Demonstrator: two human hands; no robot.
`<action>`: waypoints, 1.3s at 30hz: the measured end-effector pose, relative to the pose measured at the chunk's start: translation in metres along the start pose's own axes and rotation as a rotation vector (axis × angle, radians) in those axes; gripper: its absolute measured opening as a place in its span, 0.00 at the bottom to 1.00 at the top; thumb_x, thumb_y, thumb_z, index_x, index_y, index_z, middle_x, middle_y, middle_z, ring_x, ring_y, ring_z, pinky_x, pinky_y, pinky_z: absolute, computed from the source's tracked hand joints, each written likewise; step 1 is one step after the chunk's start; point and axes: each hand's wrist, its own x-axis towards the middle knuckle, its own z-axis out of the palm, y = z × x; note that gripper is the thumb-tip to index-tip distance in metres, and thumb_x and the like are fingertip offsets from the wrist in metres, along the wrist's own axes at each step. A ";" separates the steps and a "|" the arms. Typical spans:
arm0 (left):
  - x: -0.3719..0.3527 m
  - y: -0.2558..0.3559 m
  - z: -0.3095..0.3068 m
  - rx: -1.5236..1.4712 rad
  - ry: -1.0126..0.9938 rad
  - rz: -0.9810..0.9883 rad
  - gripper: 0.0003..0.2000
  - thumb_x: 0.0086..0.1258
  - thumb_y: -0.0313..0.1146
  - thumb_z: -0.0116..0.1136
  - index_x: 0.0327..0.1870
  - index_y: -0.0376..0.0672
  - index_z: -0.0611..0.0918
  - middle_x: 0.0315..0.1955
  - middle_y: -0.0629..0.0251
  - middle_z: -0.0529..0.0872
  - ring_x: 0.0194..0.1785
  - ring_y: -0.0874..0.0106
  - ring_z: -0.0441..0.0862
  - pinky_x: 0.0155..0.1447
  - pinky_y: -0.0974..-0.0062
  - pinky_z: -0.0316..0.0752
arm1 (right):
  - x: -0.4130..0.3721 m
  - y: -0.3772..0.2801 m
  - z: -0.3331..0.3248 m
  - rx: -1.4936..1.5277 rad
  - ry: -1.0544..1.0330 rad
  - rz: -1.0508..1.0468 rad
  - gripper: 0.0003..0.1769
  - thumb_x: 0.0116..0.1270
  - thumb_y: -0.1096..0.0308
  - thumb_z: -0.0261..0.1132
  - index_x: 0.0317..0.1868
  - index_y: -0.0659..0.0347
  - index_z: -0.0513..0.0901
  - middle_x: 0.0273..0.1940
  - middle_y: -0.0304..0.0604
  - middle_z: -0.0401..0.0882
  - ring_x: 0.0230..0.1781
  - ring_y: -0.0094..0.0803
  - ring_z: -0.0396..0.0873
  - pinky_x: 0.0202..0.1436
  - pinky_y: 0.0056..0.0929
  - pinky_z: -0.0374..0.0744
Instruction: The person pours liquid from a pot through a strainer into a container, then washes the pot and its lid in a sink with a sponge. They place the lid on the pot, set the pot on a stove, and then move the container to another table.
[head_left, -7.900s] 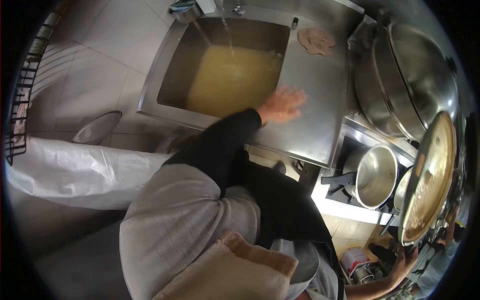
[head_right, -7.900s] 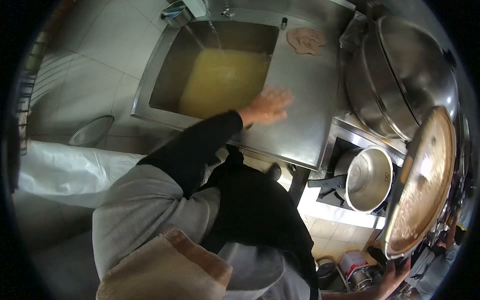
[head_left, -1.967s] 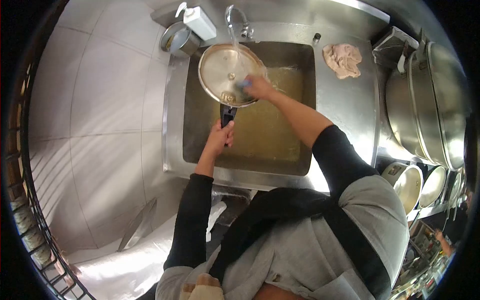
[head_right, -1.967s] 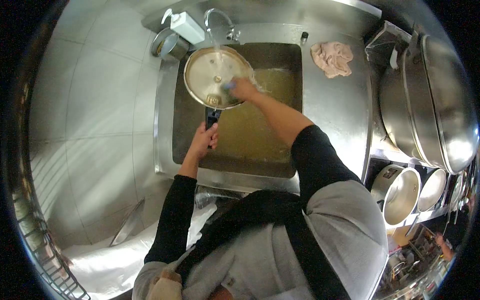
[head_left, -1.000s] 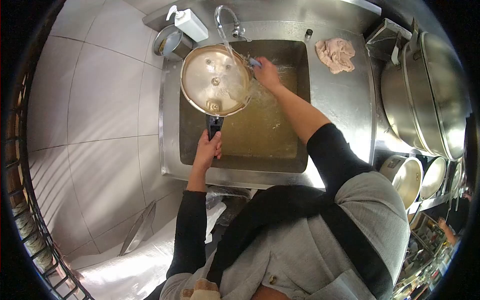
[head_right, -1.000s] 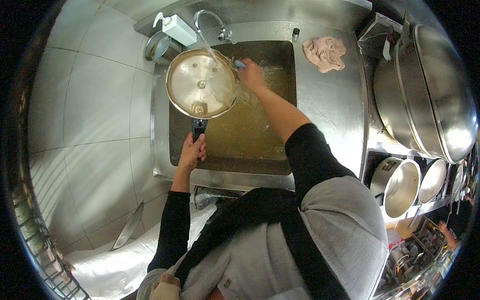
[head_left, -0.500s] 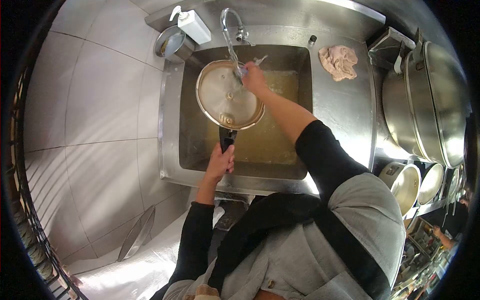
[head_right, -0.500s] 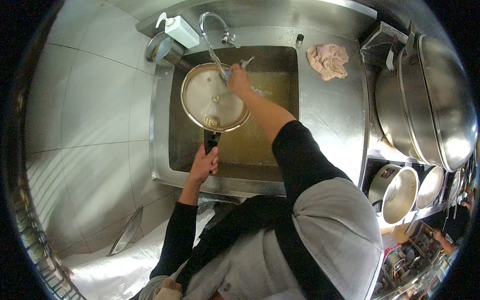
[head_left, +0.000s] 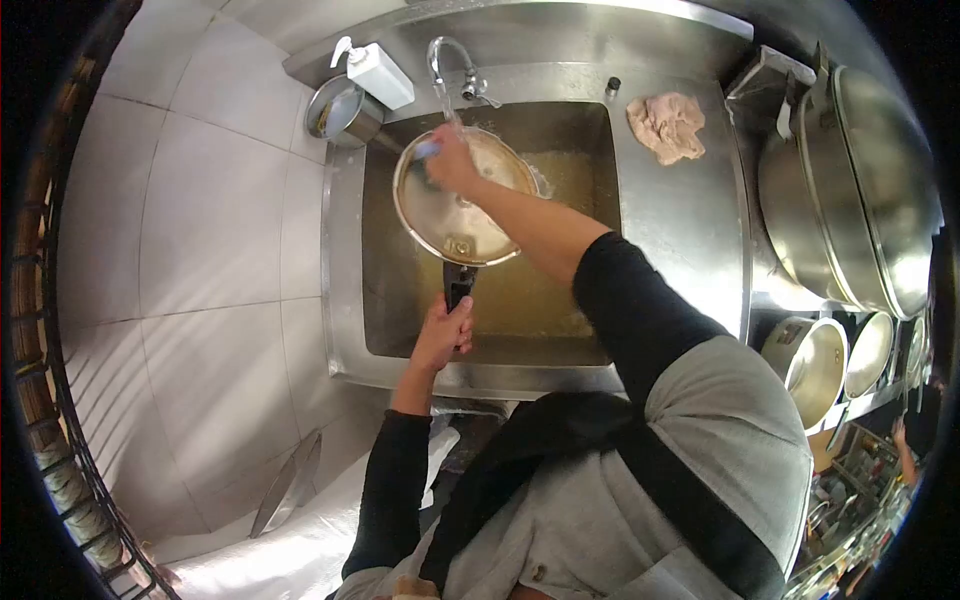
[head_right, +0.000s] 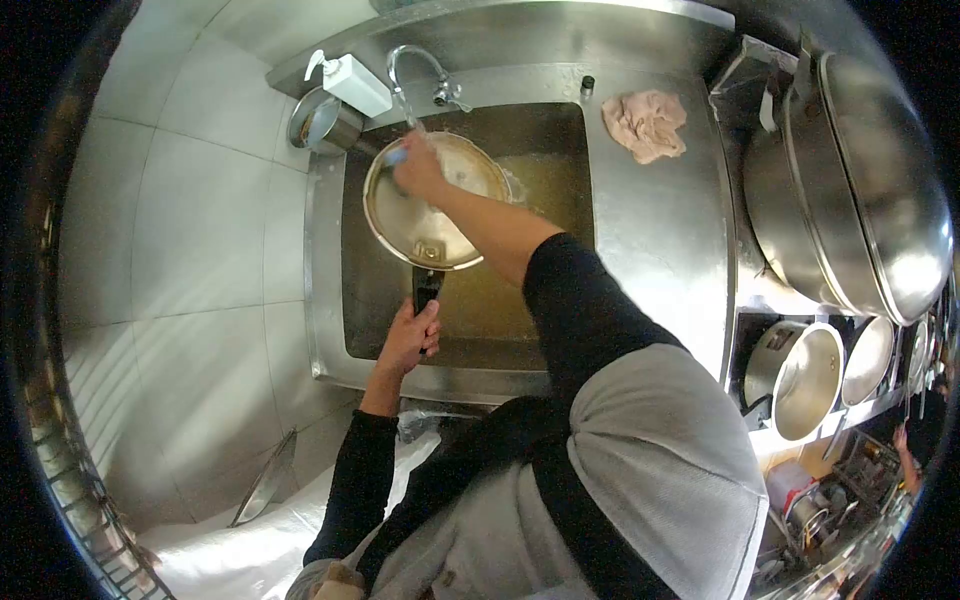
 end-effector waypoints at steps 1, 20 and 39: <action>0.004 -0.007 -0.003 -0.085 -0.008 -0.023 0.13 0.78 0.42 0.58 0.47 0.50 0.67 0.20 0.76 0.68 0.17 0.83 0.65 0.20 0.78 0.65 | -0.015 0.002 0.007 0.092 -0.008 -0.297 0.18 0.59 0.70 0.65 0.51 0.56 0.79 0.53 0.50 0.78 0.59 0.50 0.75 0.64 0.46 0.73; 0.038 0.005 -0.032 0.205 -0.032 0.025 0.20 0.70 0.40 0.66 0.54 0.43 0.71 0.21 0.74 0.70 0.16 0.81 0.65 0.18 0.77 0.64 | -0.028 -0.032 -0.014 0.159 -0.267 0.220 0.19 0.61 0.64 0.67 0.54 0.51 0.80 0.49 0.46 0.82 0.49 0.38 0.80 0.54 0.38 0.77; 0.232 0.261 0.043 2.288 0.052 1.042 0.06 0.63 0.31 0.61 0.31 0.46 0.89 0.32 0.62 0.90 0.41 0.60 0.89 0.42 0.63 0.83 | -0.273 -0.076 -0.179 1.324 0.023 0.657 0.41 0.71 0.47 0.61 0.78 0.48 0.55 0.68 0.53 0.69 0.57 0.58 0.79 0.51 0.51 0.85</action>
